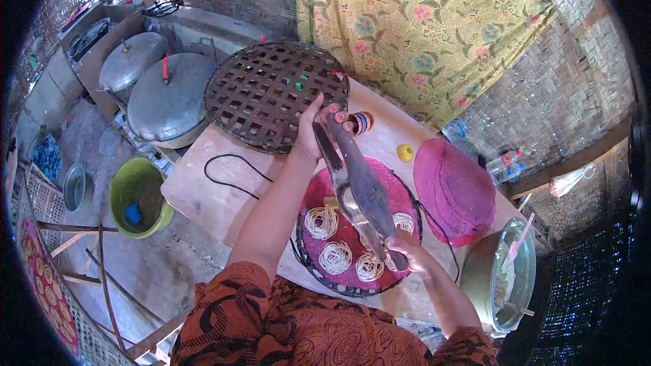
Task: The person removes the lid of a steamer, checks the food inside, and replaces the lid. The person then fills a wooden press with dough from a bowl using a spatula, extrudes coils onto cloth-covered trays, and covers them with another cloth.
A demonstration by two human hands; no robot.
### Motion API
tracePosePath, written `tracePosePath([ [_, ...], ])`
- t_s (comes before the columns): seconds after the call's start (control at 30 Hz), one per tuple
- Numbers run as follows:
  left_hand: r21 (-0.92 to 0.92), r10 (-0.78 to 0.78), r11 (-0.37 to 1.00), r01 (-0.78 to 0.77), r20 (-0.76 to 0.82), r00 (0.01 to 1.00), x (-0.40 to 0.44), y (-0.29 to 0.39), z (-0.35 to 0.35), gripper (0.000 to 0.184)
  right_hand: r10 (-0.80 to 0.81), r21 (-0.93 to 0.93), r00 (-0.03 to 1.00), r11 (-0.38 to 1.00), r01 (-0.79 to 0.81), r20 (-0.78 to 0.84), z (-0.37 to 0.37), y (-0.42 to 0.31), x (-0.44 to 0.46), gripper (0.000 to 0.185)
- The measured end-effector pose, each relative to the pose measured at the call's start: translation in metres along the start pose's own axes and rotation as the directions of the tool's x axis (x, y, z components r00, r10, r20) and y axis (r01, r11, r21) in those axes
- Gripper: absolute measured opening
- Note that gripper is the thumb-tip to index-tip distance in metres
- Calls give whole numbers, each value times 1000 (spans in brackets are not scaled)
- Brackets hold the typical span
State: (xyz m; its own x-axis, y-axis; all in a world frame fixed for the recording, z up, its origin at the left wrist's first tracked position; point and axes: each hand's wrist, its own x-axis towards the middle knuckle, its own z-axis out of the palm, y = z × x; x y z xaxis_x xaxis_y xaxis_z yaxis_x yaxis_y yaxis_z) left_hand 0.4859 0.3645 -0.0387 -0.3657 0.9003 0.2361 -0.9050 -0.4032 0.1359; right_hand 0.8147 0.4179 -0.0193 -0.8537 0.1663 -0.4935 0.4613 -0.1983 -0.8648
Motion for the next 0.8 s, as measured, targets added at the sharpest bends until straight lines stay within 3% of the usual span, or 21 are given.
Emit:
tracePosePath([
  [0.07, 74, -6, 997, 4, 28, 1000, 3, 2, 26, 41, -26, 21, 1000, 999, 26, 9, 2, -22, -9, 60],
  [0.13, 115, 39, 993, -28, -90, 995, 3, -5, 57, 43, 39, 165, 996, 985, -52, 79, -7, -42, -24, 66],
  [0.3, -89, 57, 994, -69, -138, 989, 24, -48, -9, 47, 289, 72, 954, 956, -284, -72, -36, -55, -38, 66],
  [0.33, -92, 54, 994, -66, -133, 990, 30, -51, -18, 47, 288, 72, 954, 957, -282, -78, -38, -58, -37, 66],
  [0.4, -182, 100, 976, -122, -127, 987, 37, -57, -25, 56, 253, -119, 942, 952, -283, -220, -39, -68, -34, 61],
  [0.43, -203, 89, 974, -97, -51, 995, 40, -50, -25, 55, 179, -95, 966, 975, -199, -184, -34, -72, -31, 53],
  [0.53, -58, 129, 989, -139, -150, 980, 36, -35, 12, 43, 120, -176, 960, 970, -168, -253, -27, -72, -28, 50],
  [0.6, -60, 117, 990, -125, -131, 984, 32, -34, 17, 44, 112, -163, 966, 975, -152, -232, -34, -67, -34, 48],
  [0.7, -167, 91, 982, -94, -24, 996, 26, -44, 12, 45, 117, -190, 975, 970, -153, -188, -34, -73, -48, 49],
  [0.8, -220, 135, 965, -142, -45, 990, 37, -53, 2, 54, 83, -303, 970, 941, -153, -230, -40, -89, -55, 46],
])
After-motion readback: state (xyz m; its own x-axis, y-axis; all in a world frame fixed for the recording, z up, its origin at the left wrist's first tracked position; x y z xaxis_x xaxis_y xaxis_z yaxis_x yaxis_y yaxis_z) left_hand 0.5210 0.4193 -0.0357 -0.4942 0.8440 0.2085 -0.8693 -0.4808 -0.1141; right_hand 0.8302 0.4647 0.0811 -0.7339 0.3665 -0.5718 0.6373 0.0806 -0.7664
